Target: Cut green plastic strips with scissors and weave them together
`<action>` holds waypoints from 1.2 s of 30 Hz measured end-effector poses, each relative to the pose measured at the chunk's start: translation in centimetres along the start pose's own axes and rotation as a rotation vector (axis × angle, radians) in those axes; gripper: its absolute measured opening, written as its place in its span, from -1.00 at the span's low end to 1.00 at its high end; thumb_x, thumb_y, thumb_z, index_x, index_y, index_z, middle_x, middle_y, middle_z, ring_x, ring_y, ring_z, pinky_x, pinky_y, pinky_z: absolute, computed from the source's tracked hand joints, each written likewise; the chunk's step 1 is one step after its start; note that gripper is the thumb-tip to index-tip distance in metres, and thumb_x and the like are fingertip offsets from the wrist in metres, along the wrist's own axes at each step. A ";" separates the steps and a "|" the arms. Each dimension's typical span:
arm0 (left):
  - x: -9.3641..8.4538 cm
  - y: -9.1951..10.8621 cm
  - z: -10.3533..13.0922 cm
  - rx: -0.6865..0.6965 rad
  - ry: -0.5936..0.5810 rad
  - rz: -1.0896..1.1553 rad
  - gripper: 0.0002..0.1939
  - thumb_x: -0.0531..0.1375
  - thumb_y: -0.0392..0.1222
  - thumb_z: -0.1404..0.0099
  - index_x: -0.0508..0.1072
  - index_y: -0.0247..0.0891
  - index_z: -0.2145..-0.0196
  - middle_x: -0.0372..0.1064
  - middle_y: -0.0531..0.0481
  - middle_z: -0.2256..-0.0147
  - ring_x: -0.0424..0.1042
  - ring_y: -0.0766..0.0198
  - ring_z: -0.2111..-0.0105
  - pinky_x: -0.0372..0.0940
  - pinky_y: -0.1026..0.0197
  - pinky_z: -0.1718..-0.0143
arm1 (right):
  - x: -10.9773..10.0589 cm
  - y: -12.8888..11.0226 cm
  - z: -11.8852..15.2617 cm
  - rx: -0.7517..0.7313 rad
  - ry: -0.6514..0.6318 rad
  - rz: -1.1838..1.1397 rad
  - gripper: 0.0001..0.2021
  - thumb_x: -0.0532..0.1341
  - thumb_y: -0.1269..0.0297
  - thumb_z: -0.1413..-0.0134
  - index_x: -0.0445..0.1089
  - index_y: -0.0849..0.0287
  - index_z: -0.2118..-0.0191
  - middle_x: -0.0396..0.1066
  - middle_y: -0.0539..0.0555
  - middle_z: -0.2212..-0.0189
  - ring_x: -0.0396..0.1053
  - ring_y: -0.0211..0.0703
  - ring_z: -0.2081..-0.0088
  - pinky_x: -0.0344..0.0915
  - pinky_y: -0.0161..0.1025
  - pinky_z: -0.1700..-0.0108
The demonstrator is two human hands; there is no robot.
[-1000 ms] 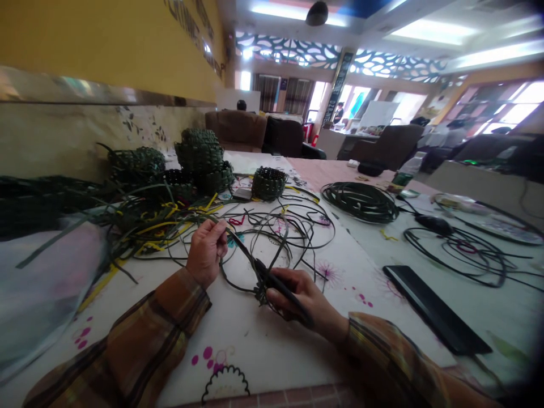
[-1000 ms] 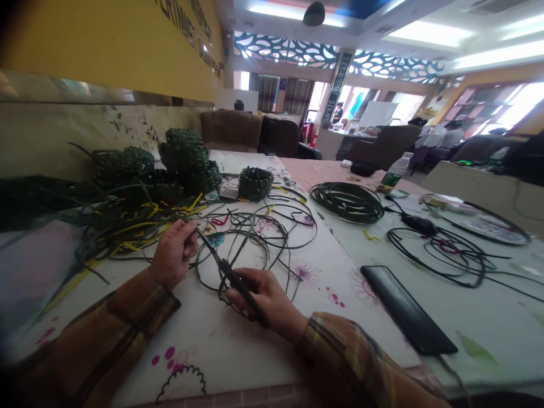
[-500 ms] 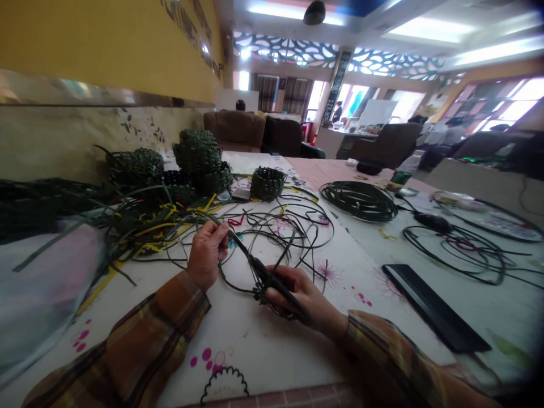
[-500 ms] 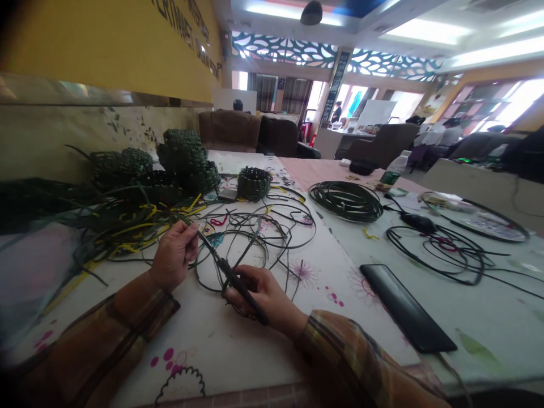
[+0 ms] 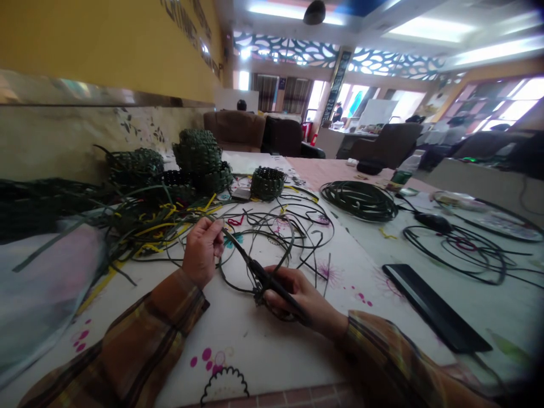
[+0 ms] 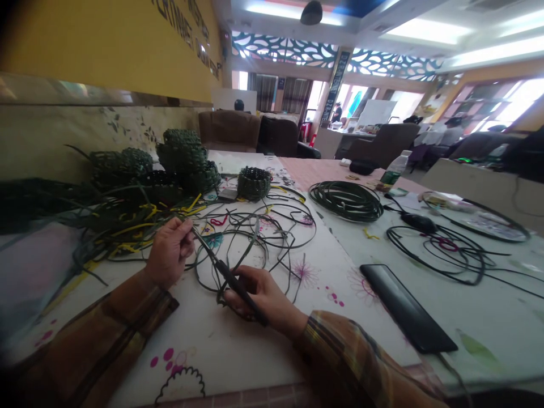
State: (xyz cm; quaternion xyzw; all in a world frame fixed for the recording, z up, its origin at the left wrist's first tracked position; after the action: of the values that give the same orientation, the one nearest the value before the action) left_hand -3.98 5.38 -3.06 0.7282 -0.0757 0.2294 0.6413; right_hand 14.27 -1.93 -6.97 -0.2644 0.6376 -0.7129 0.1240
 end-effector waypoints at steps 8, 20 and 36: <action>0.4 -0.1 0.4 0.009 -0.032 -0.008 -0.60 0.38 -0.13 -0.04 0.18 -0.25 0.55 0.18 0.21 0.68 -0.01 0.55 0.78 -0.08 0.45 0.79 | 0.4 -0.3 0.0 -0.034 -0.001 -0.028 -0.63 0.45 0.11 0.09 0.31 0.23 0.36 0.14 -0.14 0.63 0.04 -0.46 0.64 -0.01 -0.48 0.66; 0.4 0.0 0.7 0.026 -0.005 0.007 -0.61 0.36 -0.15 -0.05 0.16 -0.24 0.56 0.17 0.21 0.69 -0.03 0.54 0.79 -0.11 0.45 0.80 | -0.2 0.5 0.4 0.040 0.056 -0.016 -0.50 0.48 0.14 0.17 0.38 0.30 0.13 0.28 -0.09 0.57 0.11 -0.43 0.65 0.07 -0.44 0.66; 0.3 -0.8 0.6 -0.047 0.013 0.061 -0.66 0.33 -0.15 -0.10 0.20 -0.27 0.54 0.19 0.19 0.63 0.00 0.56 0.78 -0.08 0.44 0.78 | -0.4 -0.3 0.4 -0.038 0.023 0.080 -0.66 0.42 0.15 0.02 0.41 0.29 0.23 0.16 -0.11 0.58 0.04 -0.44 0.60 -0.03 -0.45 0.61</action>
State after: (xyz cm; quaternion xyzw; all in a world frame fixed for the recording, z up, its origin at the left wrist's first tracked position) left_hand -3.28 4.97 -3.66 0.7088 -0.0990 0.2517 0.6516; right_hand 14.86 -2.04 -6.70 -0.2327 0.6625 -0.6981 0.1400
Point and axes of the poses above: each hand's wrist, its own z-axis away from the middle knuckle, its own x-axis out of the palm, y = z × x, the point moved 7 cm from there along -z, towards the middle knuckle
